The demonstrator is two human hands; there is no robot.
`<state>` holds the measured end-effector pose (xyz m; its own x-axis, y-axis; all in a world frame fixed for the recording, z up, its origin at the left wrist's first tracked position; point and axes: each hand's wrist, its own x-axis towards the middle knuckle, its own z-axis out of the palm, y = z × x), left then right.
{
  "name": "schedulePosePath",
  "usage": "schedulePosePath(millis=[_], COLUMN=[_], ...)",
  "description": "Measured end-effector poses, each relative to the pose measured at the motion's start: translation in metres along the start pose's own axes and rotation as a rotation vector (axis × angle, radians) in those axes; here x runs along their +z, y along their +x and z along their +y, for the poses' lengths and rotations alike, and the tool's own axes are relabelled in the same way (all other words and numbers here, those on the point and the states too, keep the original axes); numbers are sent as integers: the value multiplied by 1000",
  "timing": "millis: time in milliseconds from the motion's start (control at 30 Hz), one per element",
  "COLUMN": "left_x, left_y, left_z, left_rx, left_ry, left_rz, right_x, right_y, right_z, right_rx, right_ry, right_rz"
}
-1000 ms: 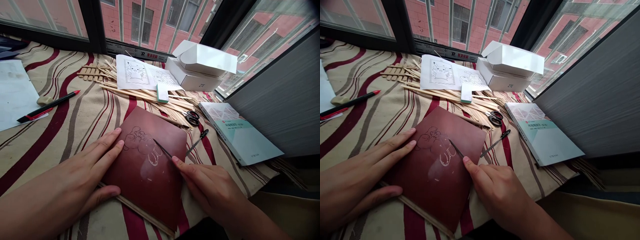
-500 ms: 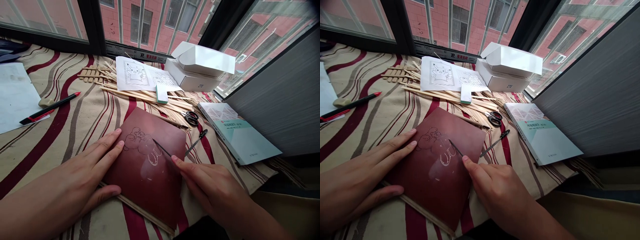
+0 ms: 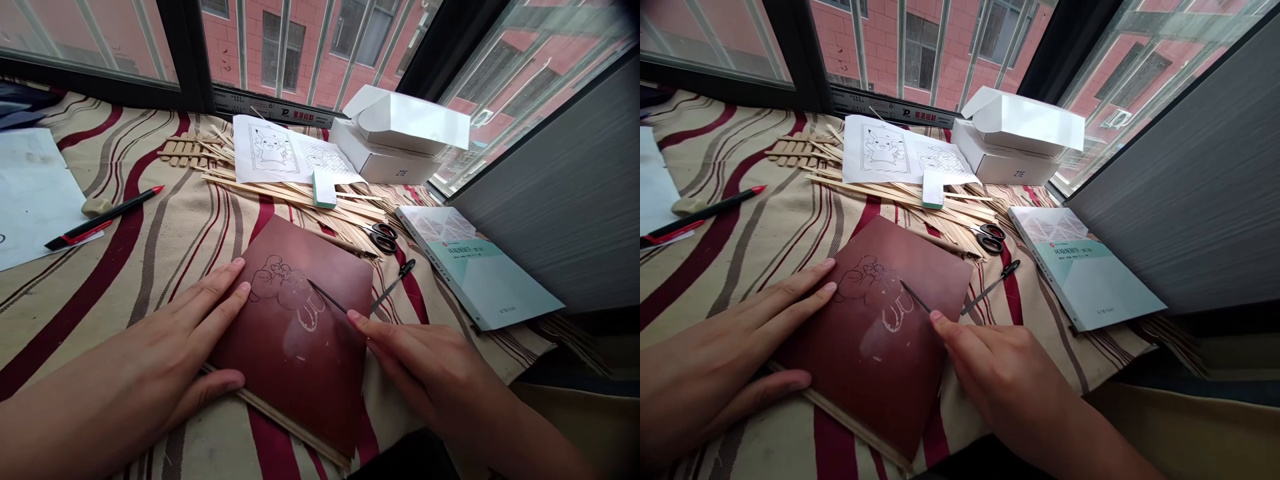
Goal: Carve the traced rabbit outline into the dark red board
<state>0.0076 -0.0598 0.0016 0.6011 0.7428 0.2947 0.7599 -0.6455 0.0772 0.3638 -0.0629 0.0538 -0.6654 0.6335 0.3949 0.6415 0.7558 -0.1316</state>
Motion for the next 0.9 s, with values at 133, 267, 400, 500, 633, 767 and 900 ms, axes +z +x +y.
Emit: schedulePosePath(millis=[133, 267, 400, 500, 633, 767, 900], left_x=[2, 3, 3, 1, -1, -3, -1], left_y=[-1, -2, 1, 2, 1, 1, 2], left_z=[-1, -1, -1, -1, -1, -2, -4], left_rx=[8, -5, -5, 19, 54, 84, 82], left_ry=[36, 21, 0, -11, 31, 80, 102], left_rz=[-11, -15, 2, 24, 46, 48, 50], right_x=[-1, -1, -3, -8, -2, 28, 44], right_y=[2, 0, -3, -1, 28, 83, 114], right_z=[-1, -1, 4, 8, 17, 39, 60], right_rx=[1, 21, 37, 177, 579, 672, 626], right_ry=[-14, 27, 67, 186, 914, 1551, 1411], right_rz=[-12, -17, -36, -11, 38, -300, 179])
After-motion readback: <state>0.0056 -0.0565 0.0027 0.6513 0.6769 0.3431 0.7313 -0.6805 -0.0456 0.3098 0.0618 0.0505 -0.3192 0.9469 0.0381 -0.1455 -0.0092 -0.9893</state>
